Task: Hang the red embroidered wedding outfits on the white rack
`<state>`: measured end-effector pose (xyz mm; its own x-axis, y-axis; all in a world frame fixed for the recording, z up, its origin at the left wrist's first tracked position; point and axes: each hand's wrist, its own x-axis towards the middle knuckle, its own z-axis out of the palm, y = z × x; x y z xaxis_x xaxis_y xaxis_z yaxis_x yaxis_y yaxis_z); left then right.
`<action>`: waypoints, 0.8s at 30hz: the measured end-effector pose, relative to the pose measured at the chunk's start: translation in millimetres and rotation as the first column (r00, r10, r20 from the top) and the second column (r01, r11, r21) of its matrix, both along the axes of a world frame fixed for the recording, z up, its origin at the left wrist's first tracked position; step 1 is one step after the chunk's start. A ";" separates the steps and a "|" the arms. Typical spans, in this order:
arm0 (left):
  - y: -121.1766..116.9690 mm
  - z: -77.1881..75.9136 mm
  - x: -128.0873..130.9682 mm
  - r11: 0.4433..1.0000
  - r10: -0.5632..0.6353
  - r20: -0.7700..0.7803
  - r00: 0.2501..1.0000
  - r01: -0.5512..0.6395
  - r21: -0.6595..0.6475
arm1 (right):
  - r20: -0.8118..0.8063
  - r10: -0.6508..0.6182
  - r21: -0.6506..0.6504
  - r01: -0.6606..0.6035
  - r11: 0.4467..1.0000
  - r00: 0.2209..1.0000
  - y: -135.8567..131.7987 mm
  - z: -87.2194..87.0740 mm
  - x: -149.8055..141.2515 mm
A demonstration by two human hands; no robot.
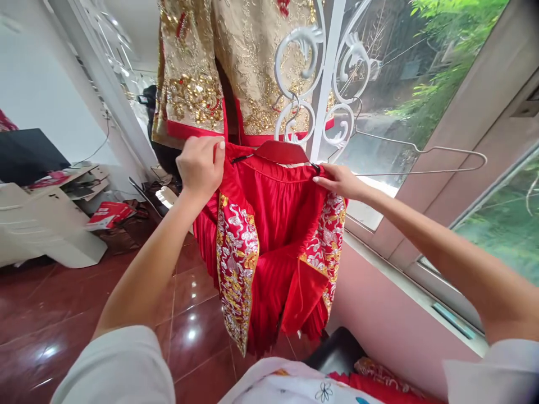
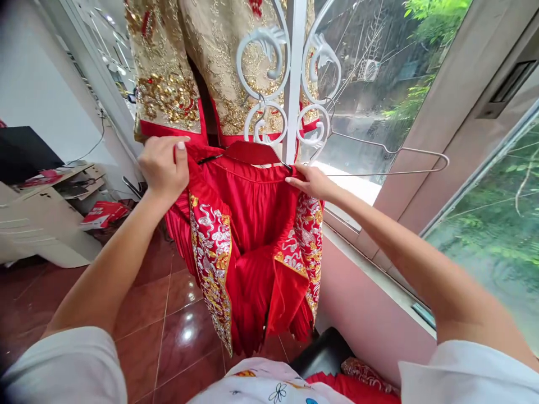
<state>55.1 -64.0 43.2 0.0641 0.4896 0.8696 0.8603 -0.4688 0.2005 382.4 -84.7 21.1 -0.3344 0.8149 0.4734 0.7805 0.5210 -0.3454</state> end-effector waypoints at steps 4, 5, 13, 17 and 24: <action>-21.6 11.6 -2.6 0.991 0.131 -0.161 0.978 -0.132 0.004 | -0.019 -0.096 0.118 0.098 0.988 0.995 2.4 -19.0 -17.5; -29.3 12.5 1.6 0.989 0.148 -0.184 0.972 -0.150 0.003 | -0.031 -0.114 0.131 0.117 0.984 0.993 2.3 -18.9 -18.0; -43.7 10.1 -16.3 0.814 -0.383 0.052 0.922 0.363 -0.454 | 0.007 -0.123 0.129 0.121 0.984 0.992 8.6 -3.8 14.9; 0.0 -24.1 -67.1 0.626 -0.484 0.343 0.805 0.593 -0.507 | 0.060 -0.220 0.138 0.210 0.968 0.974 13.1 3.9 15.8; 5.2 -77.3 -87.6 0.573 -0.347 0.280 0.895 0.438 -0.692 | 0.058 -0.081 0.081 0.076 0.994 0.995 21.5 19.6 -3.0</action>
<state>-32.5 -58.9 -34.2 0.3416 0.9038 0.2577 0.5807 -0.4185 0.6983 379.4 -63.2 40.7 -0.3014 0.8005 0.5180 0.8384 0.4813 -0.2560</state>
